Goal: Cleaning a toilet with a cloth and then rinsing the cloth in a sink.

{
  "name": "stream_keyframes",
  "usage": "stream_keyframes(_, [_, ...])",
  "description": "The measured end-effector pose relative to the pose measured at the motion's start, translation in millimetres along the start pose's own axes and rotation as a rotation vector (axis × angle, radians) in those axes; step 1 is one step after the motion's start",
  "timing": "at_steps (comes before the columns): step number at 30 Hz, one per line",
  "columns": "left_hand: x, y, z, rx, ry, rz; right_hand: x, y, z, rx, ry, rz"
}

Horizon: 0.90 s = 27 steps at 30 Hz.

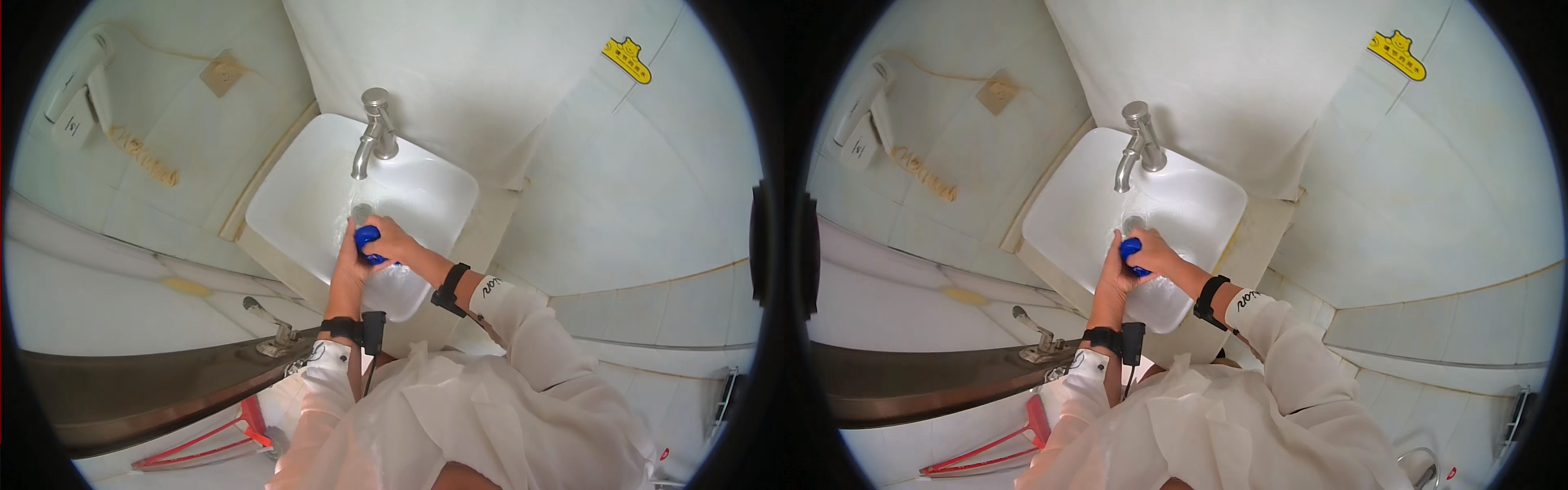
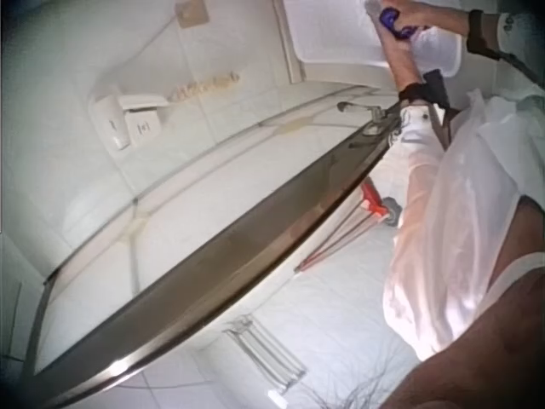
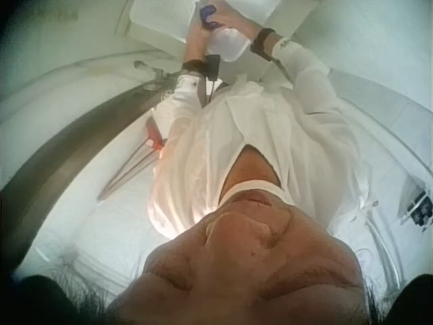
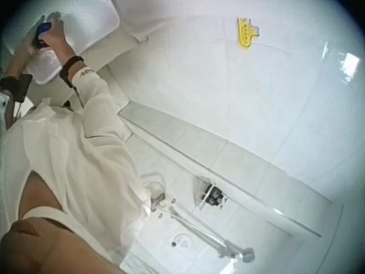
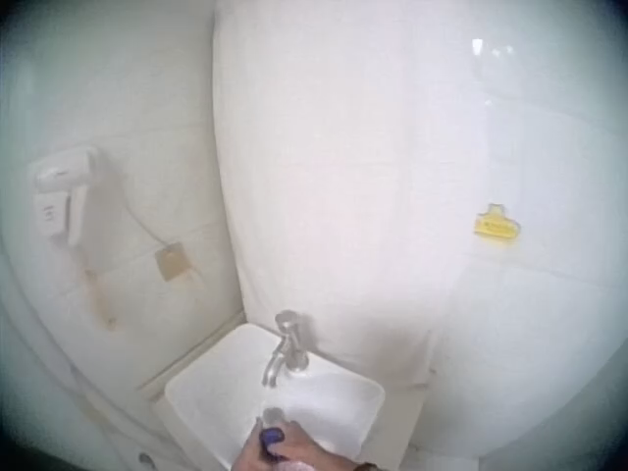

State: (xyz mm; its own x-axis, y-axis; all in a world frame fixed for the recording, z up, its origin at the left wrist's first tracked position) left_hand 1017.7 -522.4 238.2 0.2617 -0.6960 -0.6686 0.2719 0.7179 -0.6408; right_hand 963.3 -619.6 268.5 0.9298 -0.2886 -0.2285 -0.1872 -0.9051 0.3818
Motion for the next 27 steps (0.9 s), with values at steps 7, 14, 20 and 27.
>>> stream_keyframes(7, [28.1, 46.7, 37.5, 0.648, -0.76, -0.219, -27.3, -7.1, -81.8, 0.059, 0.305, 0.385])
stream_keyframes(14, [18.5, -0.1, 16.3, 0.617, -0.594, 0.004, -25.1, 13.6, -63.1, -0.274, 0.427, 0.567])
stream_keyframes(20, [43.1, -17.0, -7.2, -0.058, -0.188, 0.039, -4.9, 30.4, -26.0, -0.498, 0.285, 0.541])
stream_keyframes(27, [30.7, -5.5, 30.3, 0.219, -0.479, 0.239, 4.1, 63.3, 12.9, -0.704, 0.339, 0.563])
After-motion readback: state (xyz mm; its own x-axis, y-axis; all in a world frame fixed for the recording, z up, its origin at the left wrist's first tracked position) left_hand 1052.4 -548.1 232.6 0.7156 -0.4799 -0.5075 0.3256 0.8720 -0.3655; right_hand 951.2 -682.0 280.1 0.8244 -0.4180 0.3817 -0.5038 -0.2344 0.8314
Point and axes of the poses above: each hand's wrist, its own x-axis towards the middle knuckle, its own y-axis out of the back of the hand, z = x × y, the point moved 4 cm from there along x, towards the middle knuckle, and after that the axes turned 3 degrees about -z, right-handed, at the moved point
